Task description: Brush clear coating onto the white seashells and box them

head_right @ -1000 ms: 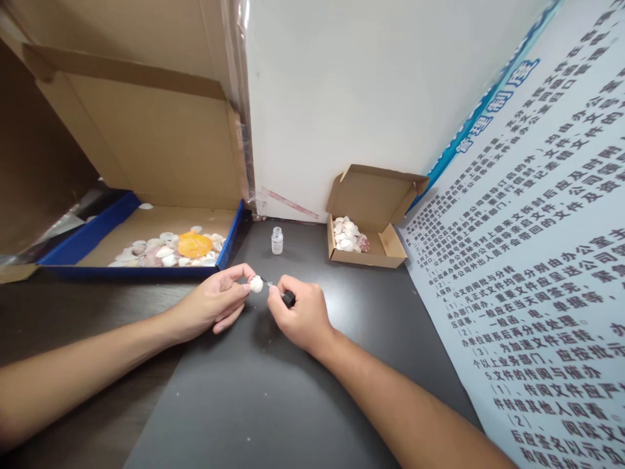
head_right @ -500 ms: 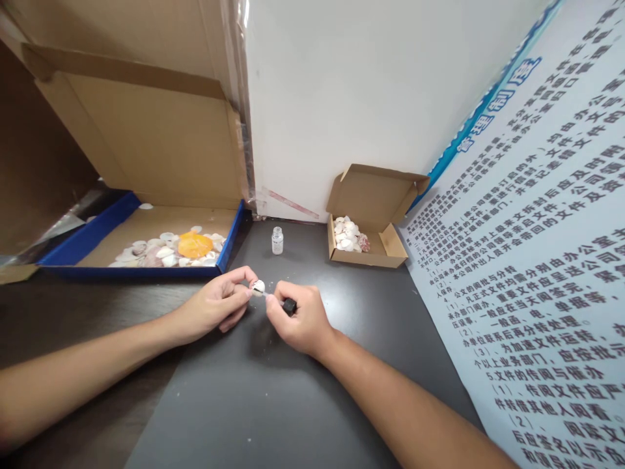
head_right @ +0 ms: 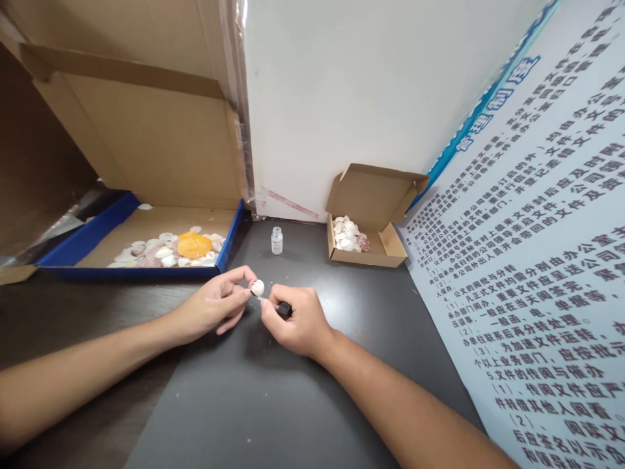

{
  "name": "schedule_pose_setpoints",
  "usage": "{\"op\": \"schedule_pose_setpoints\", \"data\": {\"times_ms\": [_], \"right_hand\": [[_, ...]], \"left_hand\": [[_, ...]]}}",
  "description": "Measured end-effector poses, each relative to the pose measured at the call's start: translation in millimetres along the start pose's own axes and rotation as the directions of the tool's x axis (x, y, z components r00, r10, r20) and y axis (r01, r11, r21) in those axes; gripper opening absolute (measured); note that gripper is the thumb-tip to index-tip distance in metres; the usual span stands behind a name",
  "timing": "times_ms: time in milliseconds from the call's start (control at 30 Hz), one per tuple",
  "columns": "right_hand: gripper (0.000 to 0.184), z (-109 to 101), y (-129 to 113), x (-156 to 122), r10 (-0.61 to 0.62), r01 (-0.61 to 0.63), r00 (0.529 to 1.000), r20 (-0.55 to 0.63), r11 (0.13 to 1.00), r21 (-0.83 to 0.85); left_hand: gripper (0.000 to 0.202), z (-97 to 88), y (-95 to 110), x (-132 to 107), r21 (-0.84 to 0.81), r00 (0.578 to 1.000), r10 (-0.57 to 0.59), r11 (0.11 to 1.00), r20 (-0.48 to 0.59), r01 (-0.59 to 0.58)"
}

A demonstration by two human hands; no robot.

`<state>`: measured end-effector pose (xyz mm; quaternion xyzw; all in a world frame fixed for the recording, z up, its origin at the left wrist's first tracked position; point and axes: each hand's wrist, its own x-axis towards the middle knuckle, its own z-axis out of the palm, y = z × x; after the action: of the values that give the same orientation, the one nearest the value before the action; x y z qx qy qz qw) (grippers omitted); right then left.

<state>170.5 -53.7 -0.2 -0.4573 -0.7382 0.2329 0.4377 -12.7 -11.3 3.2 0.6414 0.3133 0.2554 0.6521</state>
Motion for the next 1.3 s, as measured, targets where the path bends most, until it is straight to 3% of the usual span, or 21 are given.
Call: {"op": "schedule_pose_setpoints", "data": {"times_ms": [167,367,533,700,900,1067,1233,1300], "right_hand": [[0.033,-0.5,1.2,0.7,0.123,-0.128,0.986,-0.109,0.991,-0.046],[0.032,-0.6,-0.7,-0.2,0.015,-0.015,1.000,-0.015,1.000,-0.012],[0.033,-0.3,0.4,1.1,0.095,-0.101,0.988,-0.120,0.994,-0.045],[0.032,0.5,1.0,0.6,0.019,-0.020,0.999,-0.029,0.999,-0.029],[0.034,0.3,1.7,0.7,0.099,-0.107,0.987,-0.124,0.993,-0.059],[0.032,-0.4,-0.7,-0.1,0.011,-0.012,1.000,-0.014,1.000,-0.010],[0.034,-1.8,2.1,2.3,0.116,-0.128,0.981,-0.158,0.990,-0.067],[0.034,-2.0,1.7,1.9,0.087,-0.095,0.985,-0.148,0.995,-0.043]], "left_hand": [[0.030,1.5,3.0,0.0,-0.002,1.000,-0.009,1.000,-0.011,0.009],[0.031,0.6,4.6,-0.6,-0.013,1.000,-0.007,1.000,-0.007,0.007],[0.031,0.3,2.9,-0.6,-0.003,1.000,-0.014,1.000,-0.003,0.014],[0.031,0.1,1.1,-0.5,0.011,1.000,-0.003,1.000,0.002,0.003],[0.030,1.2,2.3,0.1,0.005,1.000,-0.018,1.000,-0.004,0.018],[0.030,0.3,0.7,-0.1,-0.003,1.000,0.000,1.000,0.008,0.000],[0.030,1.3,1.9,-0.5,-0.008,1.000,-0.013,1.000,-0.011,0.013],[0.031,1.9,2.6,-1.0,-0.007,1.000,-0.013,1.000,-0.013,0.013]]}}
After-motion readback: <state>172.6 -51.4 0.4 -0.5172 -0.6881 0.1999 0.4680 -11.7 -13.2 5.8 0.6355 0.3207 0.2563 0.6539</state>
